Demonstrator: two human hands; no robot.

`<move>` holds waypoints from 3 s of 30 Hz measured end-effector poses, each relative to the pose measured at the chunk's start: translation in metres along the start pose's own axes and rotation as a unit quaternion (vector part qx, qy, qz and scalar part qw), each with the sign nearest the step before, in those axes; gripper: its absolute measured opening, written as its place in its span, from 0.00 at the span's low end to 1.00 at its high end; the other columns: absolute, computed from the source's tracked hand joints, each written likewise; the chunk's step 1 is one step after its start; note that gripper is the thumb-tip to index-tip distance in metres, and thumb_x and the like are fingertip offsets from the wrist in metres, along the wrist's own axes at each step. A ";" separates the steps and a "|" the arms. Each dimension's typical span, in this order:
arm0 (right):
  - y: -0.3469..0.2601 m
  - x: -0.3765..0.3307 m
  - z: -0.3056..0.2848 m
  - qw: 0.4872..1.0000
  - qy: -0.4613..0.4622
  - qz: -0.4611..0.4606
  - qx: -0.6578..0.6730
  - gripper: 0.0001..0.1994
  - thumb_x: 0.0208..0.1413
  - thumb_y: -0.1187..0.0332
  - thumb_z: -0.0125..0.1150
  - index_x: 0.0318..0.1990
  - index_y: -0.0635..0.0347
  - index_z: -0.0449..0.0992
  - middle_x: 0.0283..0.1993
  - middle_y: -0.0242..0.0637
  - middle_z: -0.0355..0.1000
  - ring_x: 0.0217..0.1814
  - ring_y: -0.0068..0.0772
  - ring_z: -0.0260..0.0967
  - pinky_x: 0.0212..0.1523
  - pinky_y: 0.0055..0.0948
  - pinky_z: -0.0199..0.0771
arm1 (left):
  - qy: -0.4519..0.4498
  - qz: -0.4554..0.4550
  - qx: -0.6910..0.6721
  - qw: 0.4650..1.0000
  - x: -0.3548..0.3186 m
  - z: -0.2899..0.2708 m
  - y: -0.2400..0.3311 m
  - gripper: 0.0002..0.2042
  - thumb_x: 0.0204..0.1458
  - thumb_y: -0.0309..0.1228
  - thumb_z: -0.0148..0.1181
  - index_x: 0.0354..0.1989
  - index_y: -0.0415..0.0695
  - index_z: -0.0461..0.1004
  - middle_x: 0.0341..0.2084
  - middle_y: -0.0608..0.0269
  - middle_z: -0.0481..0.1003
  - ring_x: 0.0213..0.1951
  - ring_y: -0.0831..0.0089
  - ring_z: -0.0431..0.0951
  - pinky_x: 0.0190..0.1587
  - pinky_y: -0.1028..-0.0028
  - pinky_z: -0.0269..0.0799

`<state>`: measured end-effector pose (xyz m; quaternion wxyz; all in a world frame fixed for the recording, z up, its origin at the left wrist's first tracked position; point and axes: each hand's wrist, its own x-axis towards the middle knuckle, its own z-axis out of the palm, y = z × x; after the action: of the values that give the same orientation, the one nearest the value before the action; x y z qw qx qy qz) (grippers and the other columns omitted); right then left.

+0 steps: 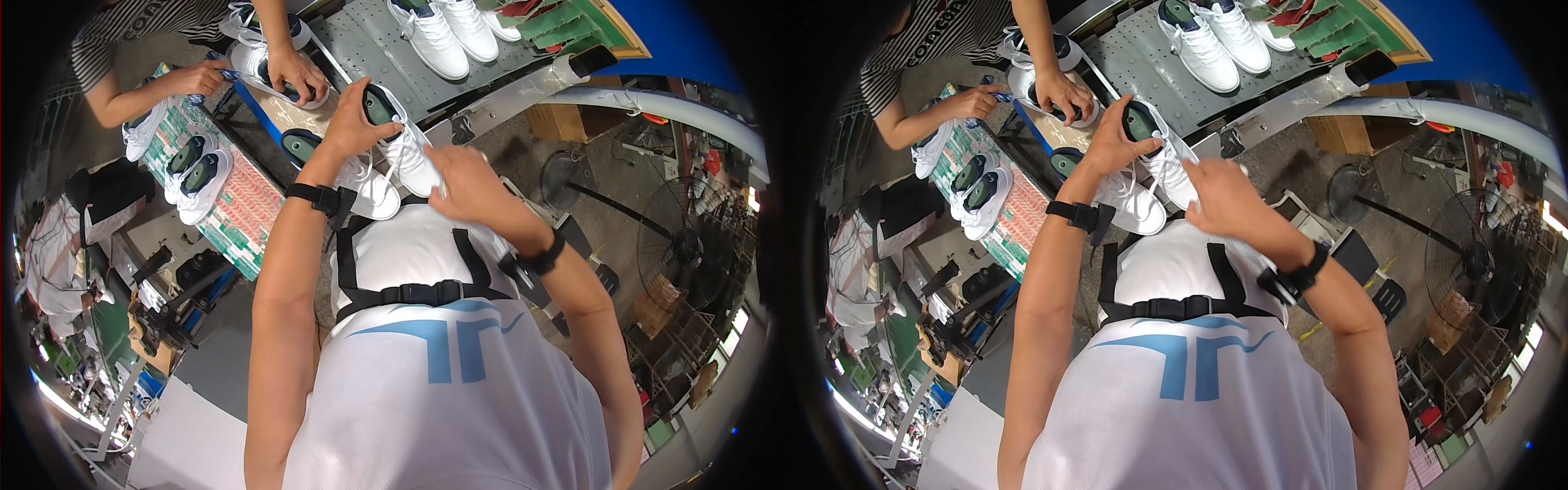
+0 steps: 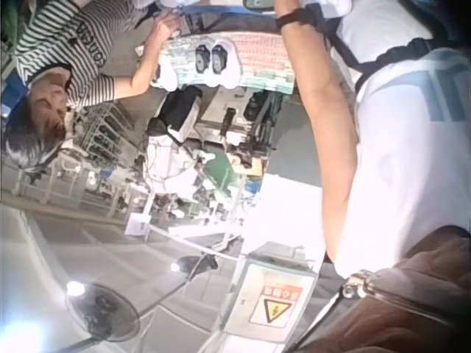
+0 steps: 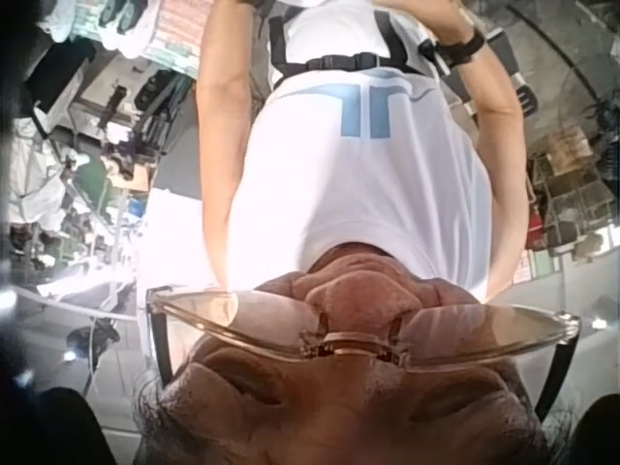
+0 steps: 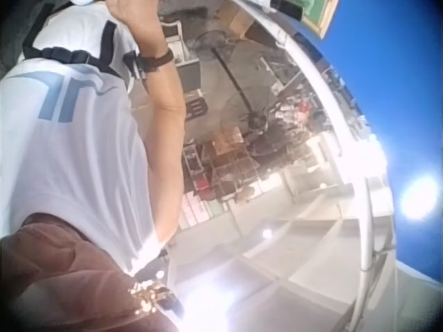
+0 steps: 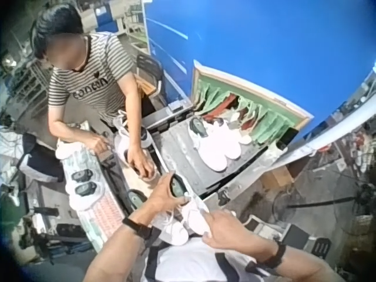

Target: Assembling white sneakers by placing them onto a specialized heating/vacuum workstation and cleaning the uppers.

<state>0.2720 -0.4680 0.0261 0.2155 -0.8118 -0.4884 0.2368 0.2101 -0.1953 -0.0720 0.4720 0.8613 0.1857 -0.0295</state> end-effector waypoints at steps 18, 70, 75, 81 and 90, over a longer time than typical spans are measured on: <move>0.084 -0.034 -0.029 0.982 -0.084 0.163 -0.045 0.26 0.53 0.58 0.69 0.57 0.65 0.83 0.45 0.55 0.81 0.50 0.58 0.80 0.54 0.50 0.80 | -0.001 0.035 -0.031 0.999 0.003 0.006 -0.001 0.55 0.41 0.43 0.87 0.76 0.34 0.60 0.69 0.36 0.65 0.72 0.43 0.69 0.74 0.59 0.67; 0.022 0.006 0.027 0.982 0.051 0.086 0.159 0.32 0.55 0.62 0.72 0.68 0.62 0.72 0.54 0.52 0.81 0.59 0.60 0.79 0.62 0.48 0.77 | 0.001 -0.006 -0.012 1.000 -0.005 0.010 0.013 0.56 0.46 0.46 0.84 0.80 0.36 0.56 0.75 0.36 0.61 0.78 0.45 0.61 0.79 0.57 0.59; 0.023 0.005 0.028 0.988 0.029 0.086 0.126 0.33 0.55 0.63 0.72 0.68 0.61 0.72 0.56 0.52 0.80 0.59 0.60 0.79 0.62 0.48 0.77 | 0.003 -0.003 -0.002 1.000 -0.005 0.012 0.009 0.56 0.45 0.46 0.84 0.80 0.37 0.56 0.75 0.36 0.61 0.78 0.45 0.61 0.79 0.58 0.59; 0.018 0.006 0.018 0.976 0.036 0.096 0.193 0.33 0.55 0.63 0.72 0.68 0.64 0.72 0.57 0.53 0.79 0.59 0.60 0.79 0.62 0.46 0.77 | 0.001 -0.005 -0.017 1.000 -0.005 0.013 0.008 0.58 0.44 0.47 0.85 0.80 0.38 0.55 0.76 0.36 0.58 0.78 0.43 0.61 0.78 0.58 0.62; 0.016 0.008 0.028 0.993 0.056 0.045 0.094 0.34 0.50 0.65 0.69 0.65 0.70 0.73 0.51 0.56 0.80 0.55 0.59 0.80 0.58 0.52 0.77 | 0.005 -0.004 -0.011 1.000 -0.006 0.015 0.008 0.57 0.44 0.47 0.85 0.80 0.39 0.56 0.77 0.36 0.58 0.78 0.43 0.61 0.78 0.58 0.62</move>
<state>0.2697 -0.4646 -0.0072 0.3072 -0.8210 -0.4139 0.2456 0.2095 -0.2128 -0.0725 0.4802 0.8556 0.1918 -0.0248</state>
